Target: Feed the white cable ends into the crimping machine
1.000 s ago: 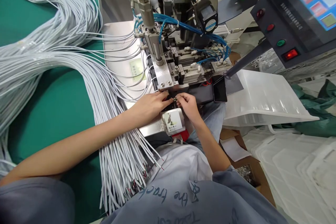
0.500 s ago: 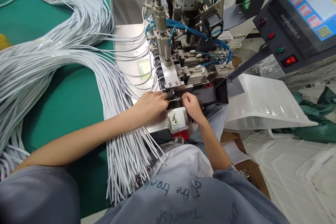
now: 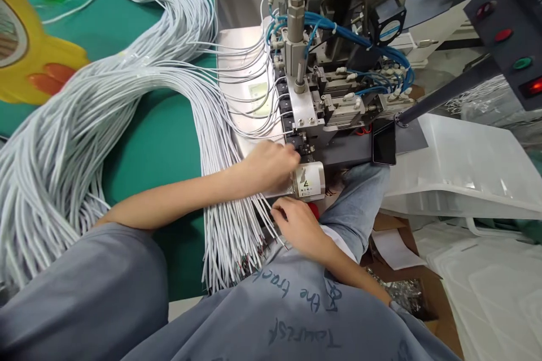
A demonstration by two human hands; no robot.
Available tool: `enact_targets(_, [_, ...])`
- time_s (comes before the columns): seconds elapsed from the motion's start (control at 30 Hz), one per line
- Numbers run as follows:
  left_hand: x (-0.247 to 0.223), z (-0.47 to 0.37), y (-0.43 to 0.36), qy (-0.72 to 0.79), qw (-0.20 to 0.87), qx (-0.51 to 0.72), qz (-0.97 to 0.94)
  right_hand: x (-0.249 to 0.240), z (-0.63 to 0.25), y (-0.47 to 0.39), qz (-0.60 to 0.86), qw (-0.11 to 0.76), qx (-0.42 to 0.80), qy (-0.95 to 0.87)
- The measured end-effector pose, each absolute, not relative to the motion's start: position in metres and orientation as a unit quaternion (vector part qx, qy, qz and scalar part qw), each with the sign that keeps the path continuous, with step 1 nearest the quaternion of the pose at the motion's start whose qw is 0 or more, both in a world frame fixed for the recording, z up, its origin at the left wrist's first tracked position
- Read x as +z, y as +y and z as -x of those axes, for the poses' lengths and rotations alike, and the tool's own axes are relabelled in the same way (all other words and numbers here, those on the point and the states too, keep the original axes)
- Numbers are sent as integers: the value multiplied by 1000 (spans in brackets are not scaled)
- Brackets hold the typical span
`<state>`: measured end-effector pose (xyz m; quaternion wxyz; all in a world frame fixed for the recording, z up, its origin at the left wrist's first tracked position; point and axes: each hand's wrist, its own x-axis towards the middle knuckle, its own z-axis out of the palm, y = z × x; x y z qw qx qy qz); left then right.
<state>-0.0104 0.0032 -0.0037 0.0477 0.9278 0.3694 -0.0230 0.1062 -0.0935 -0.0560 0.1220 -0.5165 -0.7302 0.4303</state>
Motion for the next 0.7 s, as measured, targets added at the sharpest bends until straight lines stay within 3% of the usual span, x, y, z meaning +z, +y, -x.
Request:
enact_targets(0.2, [0, -1, -13, 236, 204, 136, -940, -36, -140, -81, 568, 207, 379, -700])
enact_targets(0.33, [-4, 5, 2, 239, 344, 163, -893, -23, -154, -65, 584, 389, 397, -592])
enact_targets(0.47, [-10, 7, 13, 234, 372, 237, -866, -20, -155, -52, 546, 552, 391, -494])
enact_targets(0.7, [-10, 5, 10, 254, 401, 361, -802, -21, -145, -45, 511, 598, 409, -463])
